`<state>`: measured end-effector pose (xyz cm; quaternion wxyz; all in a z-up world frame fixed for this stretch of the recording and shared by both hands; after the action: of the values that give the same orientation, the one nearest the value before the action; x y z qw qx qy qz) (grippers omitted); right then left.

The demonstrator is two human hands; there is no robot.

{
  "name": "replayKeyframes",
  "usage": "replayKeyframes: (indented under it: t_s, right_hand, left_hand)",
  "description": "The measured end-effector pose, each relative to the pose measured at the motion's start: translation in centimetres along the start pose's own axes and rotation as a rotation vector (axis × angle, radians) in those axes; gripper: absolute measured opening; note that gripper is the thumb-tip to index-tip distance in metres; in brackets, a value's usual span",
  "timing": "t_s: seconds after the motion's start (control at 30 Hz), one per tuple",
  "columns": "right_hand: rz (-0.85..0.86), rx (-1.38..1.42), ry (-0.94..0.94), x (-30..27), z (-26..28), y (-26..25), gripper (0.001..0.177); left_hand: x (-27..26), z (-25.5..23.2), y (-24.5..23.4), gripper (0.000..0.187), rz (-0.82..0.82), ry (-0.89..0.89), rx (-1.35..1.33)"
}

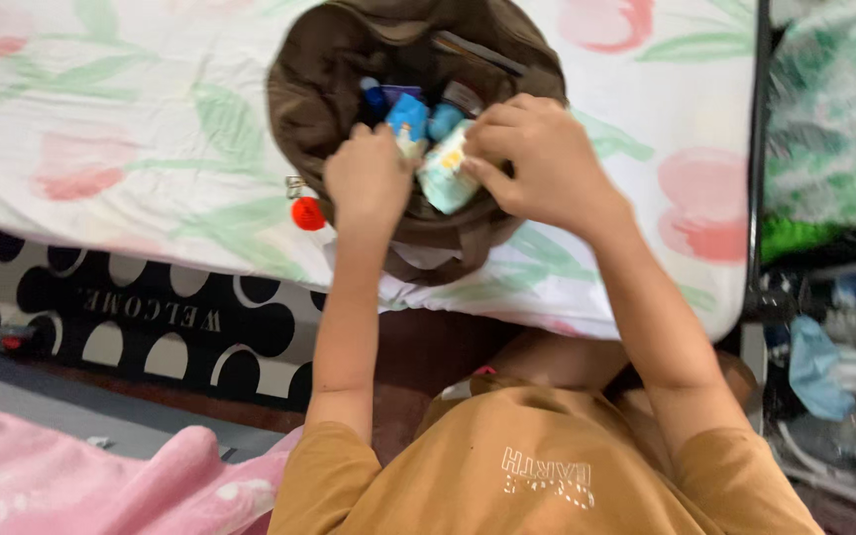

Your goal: The person packs a brown backpack with daily essentials including a small pink container, a hair clip, a mirror, a phone, a small round container, wipes, and other small items. They place each item into the bag and occasionally into a nearby drawer or organizer.

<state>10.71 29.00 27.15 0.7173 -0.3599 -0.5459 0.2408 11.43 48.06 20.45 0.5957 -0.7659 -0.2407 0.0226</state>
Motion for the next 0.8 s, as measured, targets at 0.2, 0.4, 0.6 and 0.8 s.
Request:
replayKeyframes:
  t_s: [0.2, 0.4, 0.6, 0.8]
  right_hand:
    - [0.272, -0.037, -0.126, 5.1, -2.7, 5.0, 0.018]
    - [0.589, -0.289, -0.243, 8.6, -5.7, 15.1, 0.033]
    - [0.664, -0.386, -0.216, 6.7, -6.3, 18.2, 0.020]
    - [0.714, -0.322, -0.141, 6.5, -6.3, 19.7, 0.027]
  left_hand:
    - [-1.3, 2.4, 2.6, 0.022, -0.100, -0.071, -0.175]
    - [-0.6, 3.5, 2.7, 0.079, -0.125, -0.101, -0.286]
    - [-1.4, 3.6, 3.4, 0.093, 0.006, -0.142, -0.260]
    - [-2.4, 3.7, 3.6, 0.096, -0.029, -0.147, -0.290]
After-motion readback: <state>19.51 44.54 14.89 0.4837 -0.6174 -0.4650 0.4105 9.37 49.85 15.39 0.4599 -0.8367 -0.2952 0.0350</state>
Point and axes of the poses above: each hand's wrist, its own x-axis towards the middle knuckle, its own y-axis out of the palm, z = x × y, the point moved 6 cm from there along x, towards the middle knuckle, and after that the axes turned 15 degrees about -y, right-handed, at the moved point
